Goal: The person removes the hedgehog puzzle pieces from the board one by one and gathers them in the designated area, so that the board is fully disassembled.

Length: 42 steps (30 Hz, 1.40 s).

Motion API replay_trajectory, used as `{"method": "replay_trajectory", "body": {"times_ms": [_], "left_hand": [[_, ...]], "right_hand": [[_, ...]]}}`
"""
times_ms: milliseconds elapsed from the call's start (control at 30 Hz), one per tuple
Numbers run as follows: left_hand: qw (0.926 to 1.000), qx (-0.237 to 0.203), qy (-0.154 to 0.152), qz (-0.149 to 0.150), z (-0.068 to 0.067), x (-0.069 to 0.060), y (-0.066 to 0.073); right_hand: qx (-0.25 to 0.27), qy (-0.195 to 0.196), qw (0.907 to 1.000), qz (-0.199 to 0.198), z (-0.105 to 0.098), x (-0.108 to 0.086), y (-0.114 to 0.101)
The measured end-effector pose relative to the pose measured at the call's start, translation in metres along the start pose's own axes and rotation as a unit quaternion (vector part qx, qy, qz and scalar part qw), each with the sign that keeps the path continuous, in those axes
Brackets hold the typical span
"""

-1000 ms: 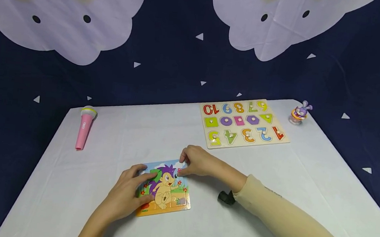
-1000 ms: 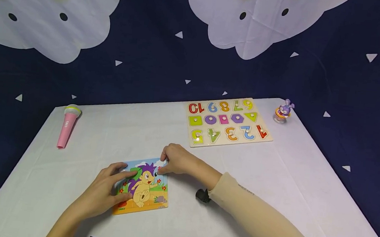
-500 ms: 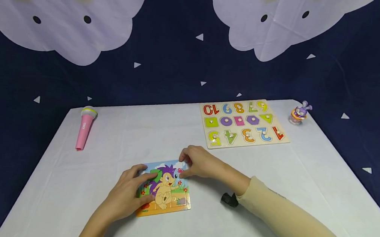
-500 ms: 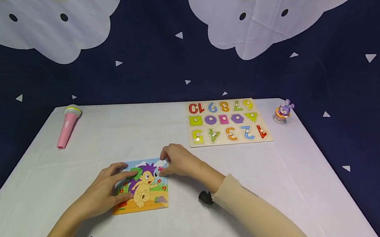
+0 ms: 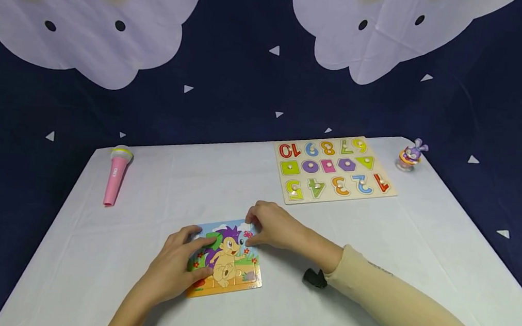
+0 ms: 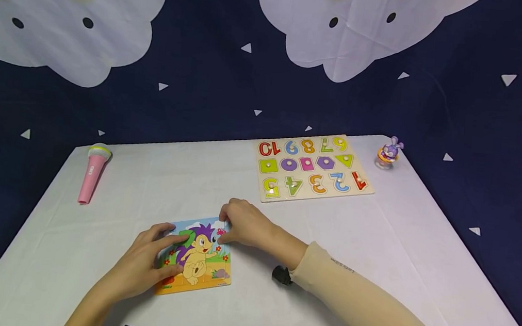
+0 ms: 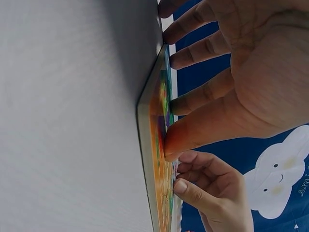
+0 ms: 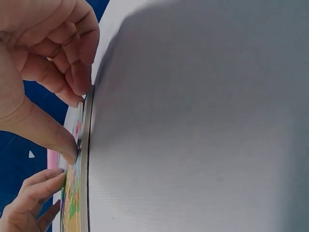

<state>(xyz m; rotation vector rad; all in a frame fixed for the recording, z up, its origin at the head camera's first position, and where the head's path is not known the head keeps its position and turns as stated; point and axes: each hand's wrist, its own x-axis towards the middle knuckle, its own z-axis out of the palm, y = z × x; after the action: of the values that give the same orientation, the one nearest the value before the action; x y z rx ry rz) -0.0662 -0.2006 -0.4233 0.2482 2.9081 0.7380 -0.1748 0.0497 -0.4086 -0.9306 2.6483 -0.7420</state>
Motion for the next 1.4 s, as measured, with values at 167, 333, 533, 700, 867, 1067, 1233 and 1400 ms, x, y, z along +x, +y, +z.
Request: {"method": "replay_trajectory", "body": {"times_ms": [167,333,533,700,867,1067,1233,1400], "left_hand": [[1.0000,0.003,-0.001,-0.005,-0.001,0.000,0.002],[0.9999,0.007,-0.001,-0.008,-0.001,0.000,0.002],[0.9998,0.014,-0.004,-0.010,-0.001,-0.001,0.004],[0.9996,0.026,0.001,-0.007,0.000,-0.001,0.004],[0.9992,0.038,0.006,-0.005,0.002,0.000,0.005],[0.9992,0.039,0.010,-0.008,0.003,-0.001,0.005],[0.9992,0.037,0.011,-0.009,0.003,-0.001,0.005],[0.9992,0.037,0.013,-0.009,0.003,-0.001,0.006]], "right_hand": [[0.029,-0.008,0.9994,0.019,0.001,0.004,0.001],[0.075,-0.018,0.9968,0.021,0.001,0.006,0.003],[0.092,-0.030,0.9952,0.014,0.000,0.007,0.006],[0.082,-0.038,0.9958,0.004,-0.001,0.007,0.007],[0.059,-0.038,0.9974,-0.017,-0.002,0.008,0.007],[0.071,-0.034,0.9967,-0.021,-0.001,0.009,0.011],[0.084,-0.031,0.9956,-0.026,0.000,0.011,0.014],[0.079,-0.030,0.9957,-0.038,-0.001,0.014,0.015]]}}
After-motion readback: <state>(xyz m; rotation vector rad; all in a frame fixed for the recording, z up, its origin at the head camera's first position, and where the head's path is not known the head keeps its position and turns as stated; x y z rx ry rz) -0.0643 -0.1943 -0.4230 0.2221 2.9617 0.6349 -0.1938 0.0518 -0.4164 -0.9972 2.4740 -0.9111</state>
